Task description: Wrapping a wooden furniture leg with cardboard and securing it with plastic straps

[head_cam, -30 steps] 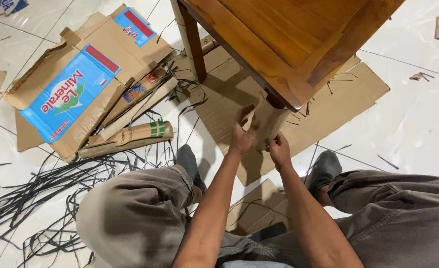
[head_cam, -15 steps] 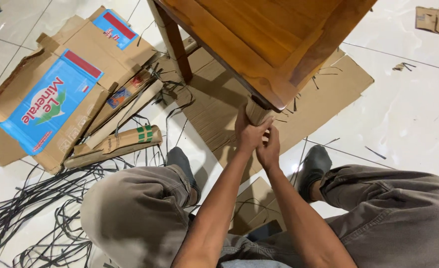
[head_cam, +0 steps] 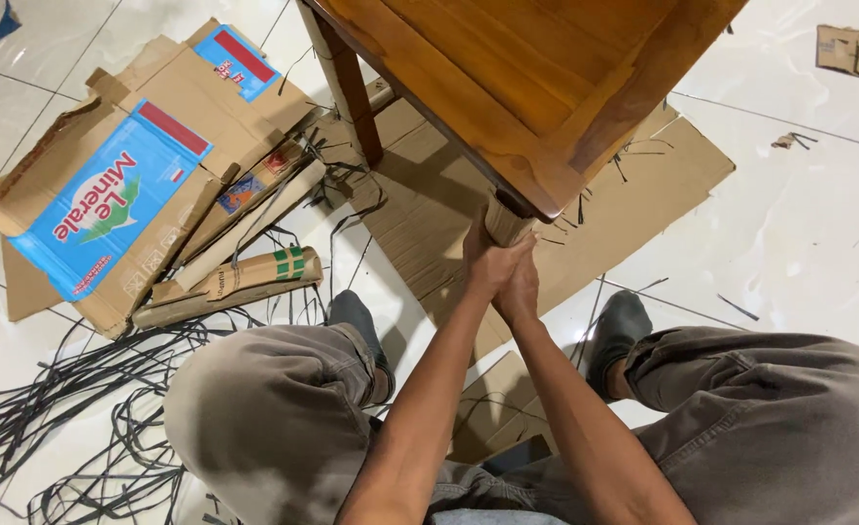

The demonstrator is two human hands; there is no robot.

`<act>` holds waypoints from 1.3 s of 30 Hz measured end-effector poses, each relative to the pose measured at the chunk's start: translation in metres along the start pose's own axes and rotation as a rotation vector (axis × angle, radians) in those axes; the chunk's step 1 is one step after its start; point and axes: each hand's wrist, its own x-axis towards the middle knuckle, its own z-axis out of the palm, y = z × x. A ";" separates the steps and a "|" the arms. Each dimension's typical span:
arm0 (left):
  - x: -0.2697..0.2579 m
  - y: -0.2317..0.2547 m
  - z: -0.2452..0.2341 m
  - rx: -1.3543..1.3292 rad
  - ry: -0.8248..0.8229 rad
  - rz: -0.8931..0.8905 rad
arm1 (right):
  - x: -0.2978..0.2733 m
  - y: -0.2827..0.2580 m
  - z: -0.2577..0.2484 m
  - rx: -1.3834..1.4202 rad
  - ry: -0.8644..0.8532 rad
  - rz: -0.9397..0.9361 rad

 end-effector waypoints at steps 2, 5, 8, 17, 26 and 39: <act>0.002 0.007 -0.005 0.014 -0.026 -0.004 | 0.003 0.001 0.000 -0.013 -0.002 0.000; 0.000 0.010 -0.004 0.014 -0.023 0.012 | 0.004 0.004 0.000 -0.035 -0.001 0.006; -0.003 0.016 -0.005 -0.007 0.002 0.015 | 0.003 0.006 0.000 -0.060 0.003 0.010; -0.008 0.017 0.002 -0.016 0.070 -0.091 | -0.008 0.021 0.001 -0.122 -0.005 0.019; -0.016 0.025 -0.001 0.009 0.087 -0.117 | -0.017 0.033 0.005 -0.183 -0.019 0.033; -0.023 0.012 -0.040 -0.087 -0.140 -0.010 | -0.027 0.055 0.011 -0.261 -0.028 0.016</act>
